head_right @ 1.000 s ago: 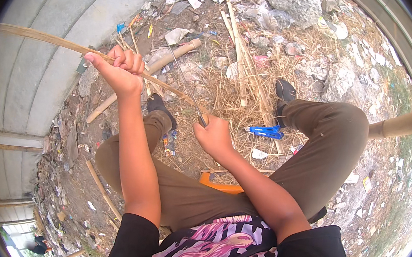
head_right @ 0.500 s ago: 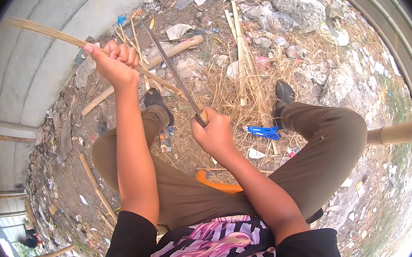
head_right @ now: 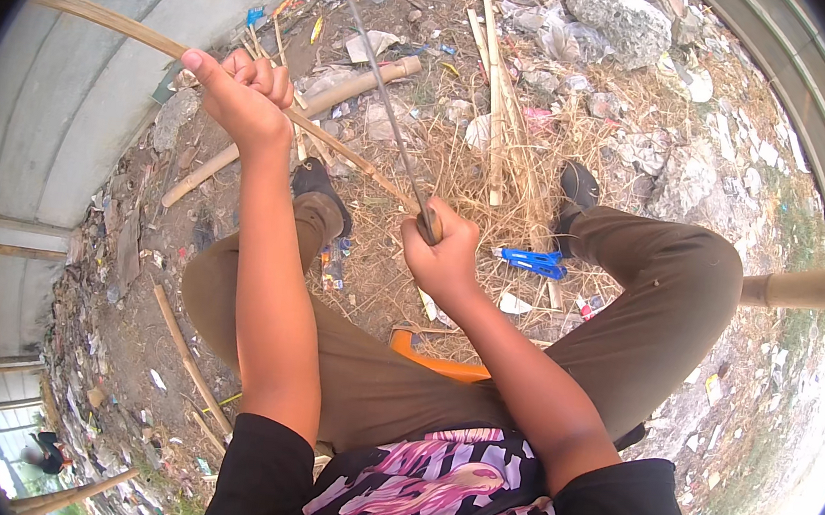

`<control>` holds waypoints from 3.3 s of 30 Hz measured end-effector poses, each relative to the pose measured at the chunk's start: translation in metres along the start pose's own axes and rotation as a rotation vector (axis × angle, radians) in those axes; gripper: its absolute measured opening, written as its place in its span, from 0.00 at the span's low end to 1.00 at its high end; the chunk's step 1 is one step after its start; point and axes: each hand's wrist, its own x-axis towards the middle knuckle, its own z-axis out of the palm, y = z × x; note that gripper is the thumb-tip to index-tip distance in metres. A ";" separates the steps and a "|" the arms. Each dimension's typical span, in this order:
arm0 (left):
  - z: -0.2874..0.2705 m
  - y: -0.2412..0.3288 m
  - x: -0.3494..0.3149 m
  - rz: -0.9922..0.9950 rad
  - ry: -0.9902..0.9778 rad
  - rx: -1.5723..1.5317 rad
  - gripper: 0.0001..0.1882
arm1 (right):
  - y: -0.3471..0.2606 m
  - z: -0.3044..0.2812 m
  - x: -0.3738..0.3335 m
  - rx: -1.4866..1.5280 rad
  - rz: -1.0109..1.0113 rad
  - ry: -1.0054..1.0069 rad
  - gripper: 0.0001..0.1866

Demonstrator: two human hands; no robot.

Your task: The person sits on the ground and uses a knife to sharpen a thin wooden stick, holding it with both hands and rotating it to shave off the outer layer. The person then switches to a second stick and continues the same sharpening process.

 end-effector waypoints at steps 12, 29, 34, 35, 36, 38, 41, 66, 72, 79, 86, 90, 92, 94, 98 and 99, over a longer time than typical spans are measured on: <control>-0.007 0.000 0.003 -0.025 -0.031 -0.040 0.38 | -0.004 -0.004 0.004 -0.072 0.050 -0.041 0.16; -0.006 -0.001 0.008 0.011 -0.036 0.002 0.39 | -0.016 -0.008 0.001 -0.138 0.032 -0.070 0.14; 0.004 -0.002 0.007 0.010 -0.053 -0.015 0.39 | 0.036 -0.002 0.000 0.204 -0.076 0.026 0.18; 0.009 -0.002 0.007 0.001 -0.064 -0.036 0.38 | 0.097 -0.005 -0.002 0.062 0.045 0.011 0.13; 0.007 -0.003 0.008 -0.006 -0.064 -0.050 0.38 | 0.129 -0.010 -0.006 -0.295 0.246 -0.141 0.11; 0.004 -0.004 0.007 -0.014 -0.043 -0.044 0.38 | 0.147 -0.020 -0.013 -0.659 0.531 -0.301 0.14; 0.004 -0.004 0.010 -0.012 -0.034 -0.033 0.38 | 0.139 -0.021 -0.013 -0.505 0.768 -0.293 0.18; 0.005 0.005 0.000 -0.049 -0.128 -0.204 0.34 | 0.054 -0.014 0.011 -0.159 0.372 -0.251 0.11; -0.008 0.006 -0.007 0.087 0.067 -0.132 0.36 | 0.097 0.007 0.004 -0.055 0.819 -0.239 0.12; -0.005 0.009 -0.010 -0.147 -0.259 -0.272 0.38 | 0.030 0.000 0.039 0.029 0.142 0.036 0.13; 0.016 0.009 -0.015 -0.183 -0.340 -0.275 0.40 | 0.096 0.014 0.017 0.141 0.932 -0.227 0.10; 0.016 0.009 -0.012 -0.171 -0.256 -0.253 0.39 | 0.115 0.008 0.019 -0.047 0.741 -0.071 0.12; 0.016 0.008 -0.014 -0.128 -0.178 -0.224 0.39 | 0.099 0.010 0.033 -0.082 0.483 -0.035 0.13; 0.018 0.007 -0.019 -0.070 -0.102 -0.159 0.39 | 0.064 0.007 0.042 -0.031 0.059 0.133 0.13; 0.032 0.004 -0.028 -0.024 -0.049 -0.109 0.39 | 0.041 0.015 0.031 0.474 0.160 0.237 0.13; 0.039 0.005 -0.029 -0.039 -0.041 -0.121 0.38 | 0.069 0.027 0.018 0.432 0.255 0.200 0.13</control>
